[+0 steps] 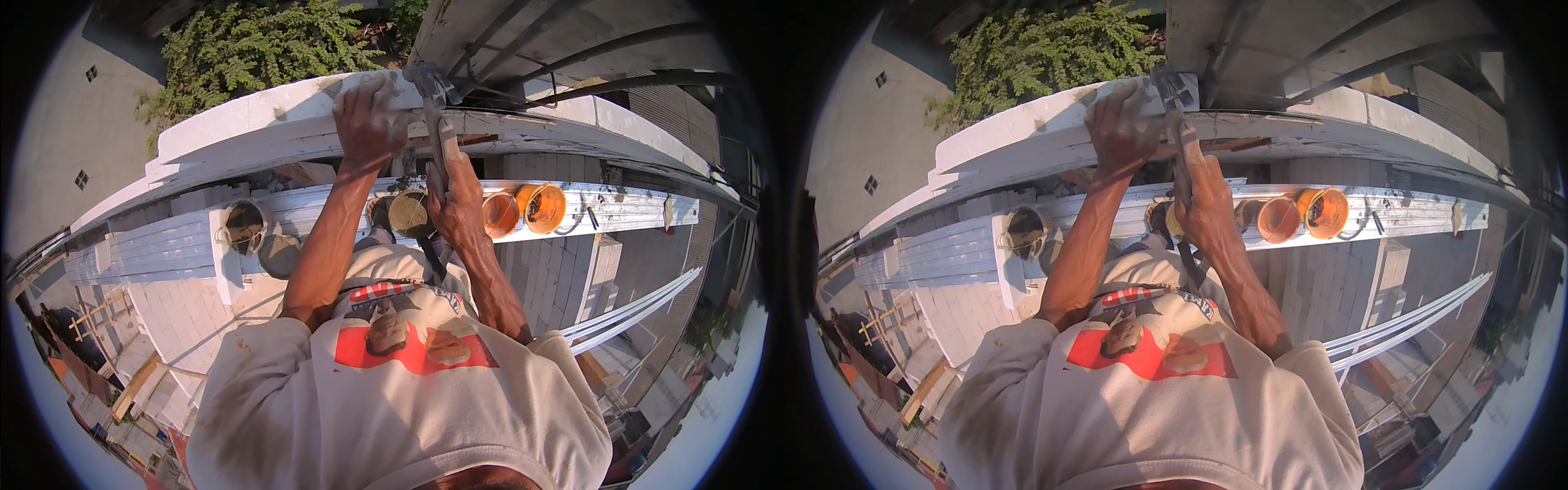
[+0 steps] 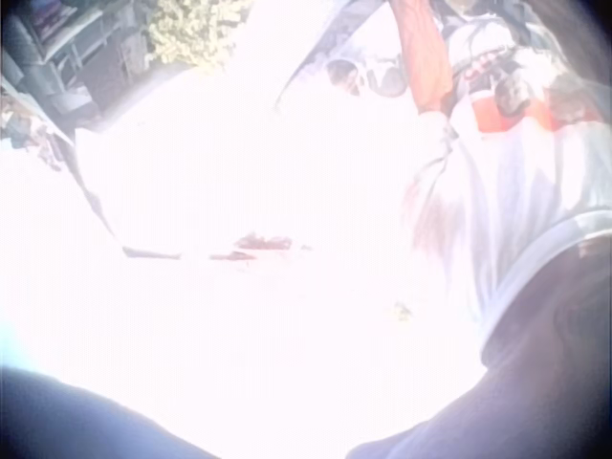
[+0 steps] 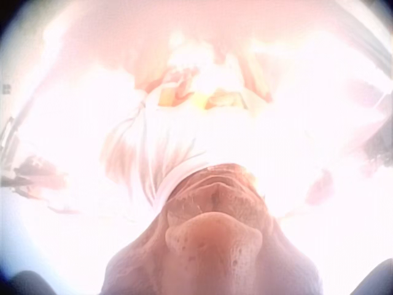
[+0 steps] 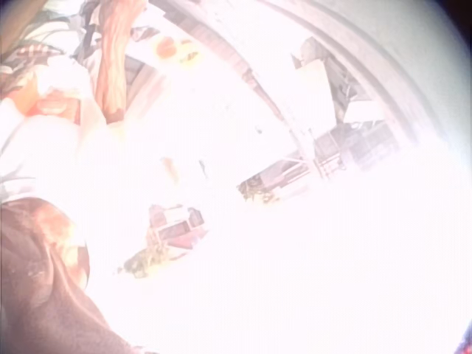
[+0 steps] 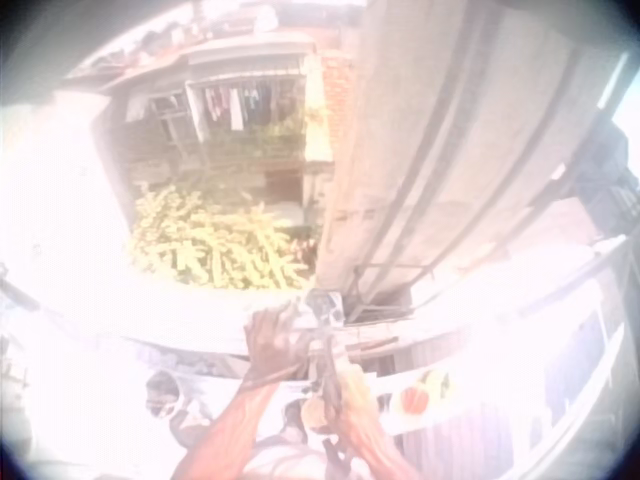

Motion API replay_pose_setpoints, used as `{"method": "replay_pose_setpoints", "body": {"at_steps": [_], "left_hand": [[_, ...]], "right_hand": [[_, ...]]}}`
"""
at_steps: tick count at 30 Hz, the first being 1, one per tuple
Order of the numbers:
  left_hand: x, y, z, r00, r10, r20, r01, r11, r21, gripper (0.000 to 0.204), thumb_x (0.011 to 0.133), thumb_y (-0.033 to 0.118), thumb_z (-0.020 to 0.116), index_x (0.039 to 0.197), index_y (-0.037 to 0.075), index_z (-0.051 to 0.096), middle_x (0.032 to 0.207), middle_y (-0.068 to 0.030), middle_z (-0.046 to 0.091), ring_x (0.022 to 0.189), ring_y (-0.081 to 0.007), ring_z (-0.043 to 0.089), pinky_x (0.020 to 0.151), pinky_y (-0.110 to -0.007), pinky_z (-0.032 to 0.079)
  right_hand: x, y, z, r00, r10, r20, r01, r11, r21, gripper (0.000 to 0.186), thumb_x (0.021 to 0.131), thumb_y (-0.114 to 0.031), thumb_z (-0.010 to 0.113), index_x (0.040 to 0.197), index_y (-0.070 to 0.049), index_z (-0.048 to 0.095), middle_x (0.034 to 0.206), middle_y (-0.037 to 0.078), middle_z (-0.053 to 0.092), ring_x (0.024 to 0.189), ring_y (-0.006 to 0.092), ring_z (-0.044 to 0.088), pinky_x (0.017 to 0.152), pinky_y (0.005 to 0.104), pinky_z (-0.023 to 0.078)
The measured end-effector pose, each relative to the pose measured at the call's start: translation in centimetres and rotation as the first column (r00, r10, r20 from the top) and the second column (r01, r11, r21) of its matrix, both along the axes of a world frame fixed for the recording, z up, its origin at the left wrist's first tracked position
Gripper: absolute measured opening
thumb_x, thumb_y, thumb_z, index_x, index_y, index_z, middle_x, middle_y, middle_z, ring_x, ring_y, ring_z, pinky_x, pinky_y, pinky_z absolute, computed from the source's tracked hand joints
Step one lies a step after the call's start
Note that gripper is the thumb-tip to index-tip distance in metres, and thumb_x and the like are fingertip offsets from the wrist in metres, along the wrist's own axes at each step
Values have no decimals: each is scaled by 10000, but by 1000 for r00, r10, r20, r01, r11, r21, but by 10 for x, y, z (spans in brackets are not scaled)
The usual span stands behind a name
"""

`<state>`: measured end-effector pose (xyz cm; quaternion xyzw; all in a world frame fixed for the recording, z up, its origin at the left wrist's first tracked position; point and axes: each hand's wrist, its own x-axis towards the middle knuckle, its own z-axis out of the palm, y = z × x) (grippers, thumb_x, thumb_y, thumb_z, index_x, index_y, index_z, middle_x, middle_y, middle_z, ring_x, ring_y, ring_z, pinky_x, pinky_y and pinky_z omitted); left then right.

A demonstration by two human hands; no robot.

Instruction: The person hammers nails into a white board on a wall, then mixes cement in a bucket with a trowel. They apply the cement to the wall and smooth it with their hands.

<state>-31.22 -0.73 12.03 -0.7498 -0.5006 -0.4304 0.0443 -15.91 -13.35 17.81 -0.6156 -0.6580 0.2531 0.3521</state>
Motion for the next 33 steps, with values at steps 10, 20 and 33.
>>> {"method": "replay_pose_setpoints", "body": {"at_steps": [10, 20, 33], "left_hand": [[0, -1, -2, 1000, 13, -20, -13, 1000, -5, 450, 725, 288, 786, 1121, 83, 726, 1180, -63, 682, 1091, -253, 648, 1004, -447, 394], [2, -1, -2, 1000, 8, -27, -8, 1000, -2, 463, 728, 303, 777, 1124, 68, 725, 1192, -71, 673, 1110, -272, 630, 1023, -460, 382], [5, -3, 3, 1000, 14, -3, -14, 1000, 12, 425, 727, 269, 770, 1098, 66, 728, 1174, -77, 688, 1110, -273, 638, 1009, -455, 401]], "right_hand": [[-1, -3, -1, 999, -7, 52, 8, 1000, -27, 952, 795, 115, 647, 1637, -151, 293, 975, 199, 573, 889, 441, 627, 772, 526, 543], [4, 1, -5, 999, 21, 43, -20, 1000, -17, 941, 820, 99, 645, 1643, -156, 270, 984, 215, 588, 903, 450, 638, 784, 532, 539], [1, -13, 3, 997, -17, 81, 21, 998, -56, 1002, 790, 95, 671, 1653, -183, 244, 1019, 220, 596, 905, 455, 642, 782, 542, 537]]}}
